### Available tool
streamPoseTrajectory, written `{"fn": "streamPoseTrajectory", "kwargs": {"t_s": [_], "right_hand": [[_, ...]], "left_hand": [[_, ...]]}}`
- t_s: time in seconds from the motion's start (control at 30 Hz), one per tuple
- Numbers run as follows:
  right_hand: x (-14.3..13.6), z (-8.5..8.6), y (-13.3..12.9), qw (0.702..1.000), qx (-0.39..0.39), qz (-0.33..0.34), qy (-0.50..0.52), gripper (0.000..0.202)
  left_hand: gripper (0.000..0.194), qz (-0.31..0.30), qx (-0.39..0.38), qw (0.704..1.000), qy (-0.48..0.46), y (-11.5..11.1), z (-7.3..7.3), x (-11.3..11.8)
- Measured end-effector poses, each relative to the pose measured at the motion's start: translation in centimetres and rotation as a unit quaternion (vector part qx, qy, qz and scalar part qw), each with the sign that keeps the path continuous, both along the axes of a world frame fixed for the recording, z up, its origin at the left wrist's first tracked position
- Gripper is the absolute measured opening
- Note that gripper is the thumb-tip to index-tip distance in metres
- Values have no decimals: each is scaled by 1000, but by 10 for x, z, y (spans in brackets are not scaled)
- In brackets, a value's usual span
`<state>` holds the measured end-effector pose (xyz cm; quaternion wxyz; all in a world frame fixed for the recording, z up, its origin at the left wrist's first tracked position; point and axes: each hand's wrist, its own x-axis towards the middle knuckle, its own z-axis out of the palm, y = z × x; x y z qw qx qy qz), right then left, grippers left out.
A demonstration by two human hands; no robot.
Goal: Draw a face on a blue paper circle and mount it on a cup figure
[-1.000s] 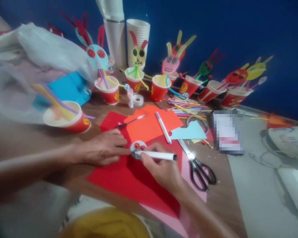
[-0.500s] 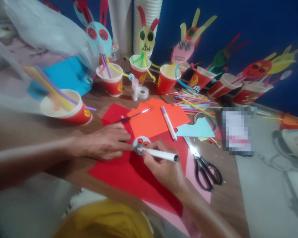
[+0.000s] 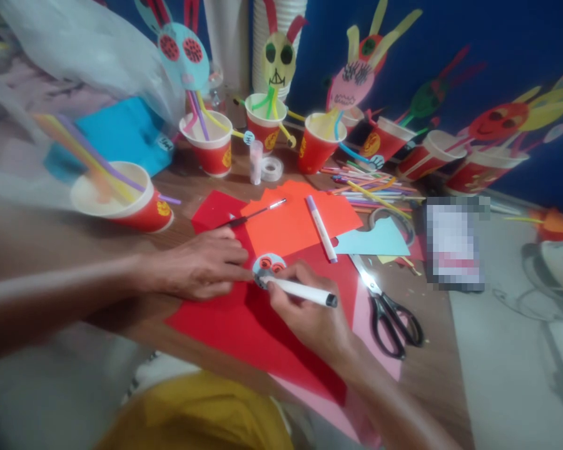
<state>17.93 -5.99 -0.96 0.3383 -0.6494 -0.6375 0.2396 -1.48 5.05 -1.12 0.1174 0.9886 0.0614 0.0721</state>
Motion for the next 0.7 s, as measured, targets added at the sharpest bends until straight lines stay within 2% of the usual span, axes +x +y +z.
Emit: {"fn": "streamPoseTrajectory", "kwargs": {"t_s": [0.33,0.7], "right_hand": [[0,0,0,1000,-8,4,1,13],[15,8,-2,995,-36,-54,69,15]], "left_hand": [[24,0,-1,1000,2,0,1,0],[24,-2,4,1000,10,0,2,0]]}}
